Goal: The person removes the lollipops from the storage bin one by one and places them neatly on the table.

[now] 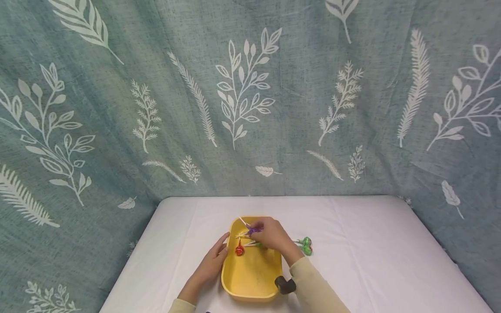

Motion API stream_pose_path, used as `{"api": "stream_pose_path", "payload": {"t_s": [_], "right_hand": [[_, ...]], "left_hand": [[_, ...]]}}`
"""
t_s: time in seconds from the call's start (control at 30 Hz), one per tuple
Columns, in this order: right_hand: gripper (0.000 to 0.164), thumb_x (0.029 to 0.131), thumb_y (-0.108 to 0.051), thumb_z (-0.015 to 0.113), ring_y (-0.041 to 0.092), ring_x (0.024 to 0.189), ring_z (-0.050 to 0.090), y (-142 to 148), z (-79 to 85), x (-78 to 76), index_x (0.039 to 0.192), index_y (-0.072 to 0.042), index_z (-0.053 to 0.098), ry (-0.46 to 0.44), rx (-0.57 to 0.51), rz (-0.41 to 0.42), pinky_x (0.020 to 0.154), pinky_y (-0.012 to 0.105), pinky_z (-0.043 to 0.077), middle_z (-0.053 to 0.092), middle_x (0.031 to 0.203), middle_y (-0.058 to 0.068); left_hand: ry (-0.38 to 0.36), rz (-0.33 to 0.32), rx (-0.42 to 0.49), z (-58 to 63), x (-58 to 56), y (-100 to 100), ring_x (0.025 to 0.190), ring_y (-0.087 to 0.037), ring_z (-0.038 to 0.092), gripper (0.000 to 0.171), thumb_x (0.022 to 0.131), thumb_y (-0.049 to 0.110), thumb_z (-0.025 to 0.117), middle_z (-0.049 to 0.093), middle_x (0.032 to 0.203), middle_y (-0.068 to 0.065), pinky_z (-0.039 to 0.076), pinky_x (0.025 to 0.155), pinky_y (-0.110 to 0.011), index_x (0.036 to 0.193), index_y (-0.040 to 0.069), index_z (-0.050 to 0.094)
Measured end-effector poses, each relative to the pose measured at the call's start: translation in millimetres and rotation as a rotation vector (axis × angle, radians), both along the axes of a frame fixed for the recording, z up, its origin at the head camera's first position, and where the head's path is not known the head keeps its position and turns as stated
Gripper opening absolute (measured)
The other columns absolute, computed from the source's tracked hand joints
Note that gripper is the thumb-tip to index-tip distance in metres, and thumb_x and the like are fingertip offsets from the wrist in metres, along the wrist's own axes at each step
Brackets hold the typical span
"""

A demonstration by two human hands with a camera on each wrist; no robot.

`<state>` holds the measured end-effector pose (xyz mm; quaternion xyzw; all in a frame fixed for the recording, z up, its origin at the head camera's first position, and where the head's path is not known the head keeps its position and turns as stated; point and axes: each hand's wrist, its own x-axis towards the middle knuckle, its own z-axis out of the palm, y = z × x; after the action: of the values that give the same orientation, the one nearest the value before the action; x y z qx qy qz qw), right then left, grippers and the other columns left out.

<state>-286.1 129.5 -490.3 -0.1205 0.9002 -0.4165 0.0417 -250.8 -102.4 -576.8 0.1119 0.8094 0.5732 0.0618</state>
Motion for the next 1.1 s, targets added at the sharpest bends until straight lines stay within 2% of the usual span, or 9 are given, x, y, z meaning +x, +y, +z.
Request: {"api": "stream_pose_path", "payload": {"t_s": [0.17,0.3,0.57,0.8,1.1], "right_hand": [[0.022,0.085,-0.010,0.076,0.020,0.090,0.064,12.0,2.9,5.5,0.107,-0.009,0.075,0.001,-0.020,-0.017,0.072,0.037,0.056,0.069,0.104,0.003],[0.022,0.086,-0.009,0.077,0.024,0.093,0.068,21.7,3.1,9.4,0.107,-0.008,0.074,0.011,-0.075,-0.031,0.076,0.039,0.059,0.070,0.107,0.005],[0.019,0.089,-0.009,0.076,0.023,0.096,0.068,40.9,-4.9,17.7,0.107,-0.008,0.073,0.012,-0.136,-0.072,0.079,0.038,0.060,0.071,0.110,0.004],[0.023,0.091,-0.007,0.074,0.029,0.103,0.068,58.9,-11.6,27.0,0.114,-0.004,0.072,0.028,-0.211,-0.036,0.082,0.037,0.060,0.071,0.112,0.008],[0.031,0.093,-0.016,0.074,0.024,0.102,0.068,80.9,-21.3,35.5,0.122,-0.004,0.070,-0.028,-0.305,-0.082,0.088,0.041,0.057,0.071,0.115,0.009]], "left_hand": [[-0.008,0.000,-0.012,-0.5,-0.9,-0.4,0.123,-0.045,0.057,0.052,0.109,0.018,0.045,0.050,0.142,-0.033,0.045,0.103,-0.059,0.159,0.012,0.035],[-0.024,0.001,-0.017,-0.9,-1.8,-0.4,0.124,-0.044,0.056,0.052,0.109,0.020,0.044,0.050,0.143,-0.031,0.045,0.104,-0.058,0.159,0.014,0.034],[0.017,-0.012,0.009,-0.3,-0.6,-1.0,0.119,-0.042,0.060,0.052,0.108,0.017,0.046,0.052,0.139,-0.032,0.048,0.101,-0.056,0.158,0.011,0.035],[0.015,-0.009,0.001,-1.0,0.0,-0.4,0.120,-0.045,0.059,0.051,0.109,0.019,0.046,0.050,0.141,-0.033,0.048,0.101,-0.057,0.158,0.010,0.035],[0.014,-0.003,-0.024,-3.1,-2.2,-1.1,0.121,-0.044,0.058,0.051,0.109,0.021,0.045,0.050,0.141,-0.032,0.046,0.102,-0.059,0.158,0.012,0.036]]}}
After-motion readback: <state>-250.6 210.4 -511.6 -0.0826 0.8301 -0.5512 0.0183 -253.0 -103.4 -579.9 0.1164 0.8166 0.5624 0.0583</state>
